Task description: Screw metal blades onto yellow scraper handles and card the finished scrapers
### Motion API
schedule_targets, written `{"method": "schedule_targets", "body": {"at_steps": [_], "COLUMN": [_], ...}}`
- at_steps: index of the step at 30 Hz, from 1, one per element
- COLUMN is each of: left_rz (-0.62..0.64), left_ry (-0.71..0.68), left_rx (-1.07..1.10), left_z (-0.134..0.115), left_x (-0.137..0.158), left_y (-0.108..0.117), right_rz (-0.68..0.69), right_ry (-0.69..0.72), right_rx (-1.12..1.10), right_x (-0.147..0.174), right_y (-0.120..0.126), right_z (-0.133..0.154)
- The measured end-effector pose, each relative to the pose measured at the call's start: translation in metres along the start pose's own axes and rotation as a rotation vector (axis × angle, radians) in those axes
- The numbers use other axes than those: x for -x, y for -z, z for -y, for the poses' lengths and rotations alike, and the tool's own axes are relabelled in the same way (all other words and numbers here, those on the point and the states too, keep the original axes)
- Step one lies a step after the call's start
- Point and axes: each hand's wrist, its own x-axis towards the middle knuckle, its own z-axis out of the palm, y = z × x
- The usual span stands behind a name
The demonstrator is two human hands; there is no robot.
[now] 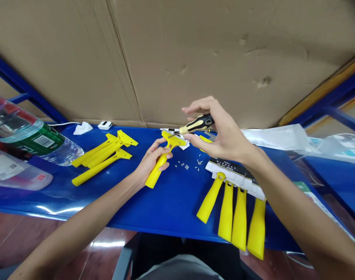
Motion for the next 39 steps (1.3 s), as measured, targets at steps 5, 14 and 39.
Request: {"method": "schedule_targets", "body": {"at_steps": [5,14,39], "left_rz": [-0.018,-0.011,-0.004], "left_ry": [0.006,0.014,0.017], "left_rx": [0.004,0.028,0.027], "left_z": [0.0006,-0.0004,-0.0007], "left_x": [-0.0001,-0.0001,0.0001], "left_y": [0.0001,-0.0006,0.0009], "right_rz": [-0.005,0.023,-0.015], "right_ry": [0.023,0.054,0.113], "right_rx": [0.003,0.025,0.094], "right_x": [0.0008,0.0009,0.0008], "right_y": [-0.0011,-0.0008,-0.0019], "right_z": [0.0012,-0.0008,-0.0019]}}
